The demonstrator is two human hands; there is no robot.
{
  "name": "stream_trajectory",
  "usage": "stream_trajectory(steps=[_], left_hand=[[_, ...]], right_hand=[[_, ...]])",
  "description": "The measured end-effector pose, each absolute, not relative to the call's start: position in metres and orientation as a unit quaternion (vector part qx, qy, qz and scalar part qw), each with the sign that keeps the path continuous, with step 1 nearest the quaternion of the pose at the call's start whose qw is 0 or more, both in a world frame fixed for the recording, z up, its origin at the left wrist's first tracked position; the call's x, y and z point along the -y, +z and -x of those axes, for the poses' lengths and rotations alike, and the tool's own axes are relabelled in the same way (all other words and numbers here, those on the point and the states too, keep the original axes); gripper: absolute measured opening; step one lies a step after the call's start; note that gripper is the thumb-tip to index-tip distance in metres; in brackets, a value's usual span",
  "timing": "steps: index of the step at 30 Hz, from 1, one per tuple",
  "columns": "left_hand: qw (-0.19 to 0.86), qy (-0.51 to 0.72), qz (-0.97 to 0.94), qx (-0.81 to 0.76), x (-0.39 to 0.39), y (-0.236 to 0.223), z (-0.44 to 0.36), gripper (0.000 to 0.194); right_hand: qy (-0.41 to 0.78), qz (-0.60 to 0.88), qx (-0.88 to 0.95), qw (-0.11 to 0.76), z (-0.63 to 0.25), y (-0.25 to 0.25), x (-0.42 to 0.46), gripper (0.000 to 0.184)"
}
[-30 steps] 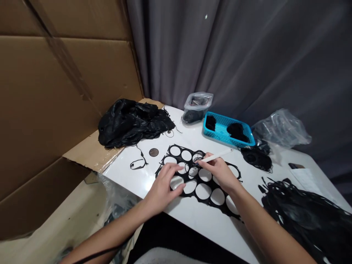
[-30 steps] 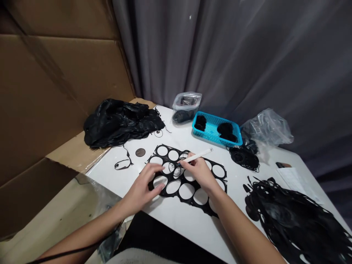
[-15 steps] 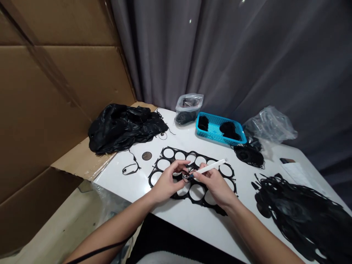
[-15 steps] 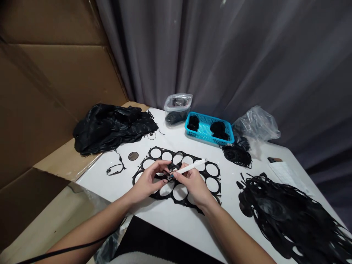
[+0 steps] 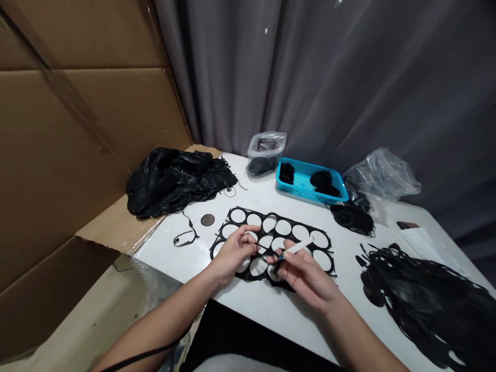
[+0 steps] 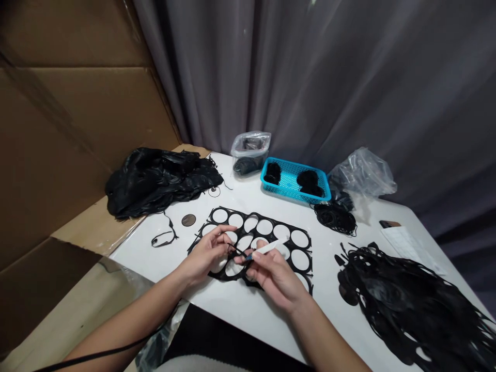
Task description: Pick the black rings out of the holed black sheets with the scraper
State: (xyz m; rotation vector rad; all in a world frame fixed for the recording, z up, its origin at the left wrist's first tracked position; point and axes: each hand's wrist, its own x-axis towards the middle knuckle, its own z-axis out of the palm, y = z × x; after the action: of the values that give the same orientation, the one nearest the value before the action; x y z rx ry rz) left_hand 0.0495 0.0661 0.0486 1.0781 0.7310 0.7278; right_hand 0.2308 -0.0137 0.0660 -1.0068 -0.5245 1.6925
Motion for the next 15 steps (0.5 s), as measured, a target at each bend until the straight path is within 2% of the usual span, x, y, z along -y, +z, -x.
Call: stream_trajectory(steps=[7,10,12,15], left_hand=[[0.739,0.312,-0.491,-0.340,-0.061,0.048,-0.060,0.038],[0.721,0.275,-0.550,-0.320,-0.062,0.043,-0.053,0.030],[0.624,0.278,-0.653,-0.327,-0.062,0.039,-0.042,0.025],[0.340,0.295,-0.813,-0.371,-0.057,0.028,-0.023,0.021]], right_hand=[[0.802,0.293,0.233,0.465,-0.214,0.055,0.029,0.038],[0.796,0.291,0.225,0.482,-0.220,0.059,0.022,0.038],[0.745,0.335,0.217,0.534,-0.229,0.063,0.008,0.035],[0.623,0.434,0.296,0.579,-0.240,0.063,-0.021,0.031]])
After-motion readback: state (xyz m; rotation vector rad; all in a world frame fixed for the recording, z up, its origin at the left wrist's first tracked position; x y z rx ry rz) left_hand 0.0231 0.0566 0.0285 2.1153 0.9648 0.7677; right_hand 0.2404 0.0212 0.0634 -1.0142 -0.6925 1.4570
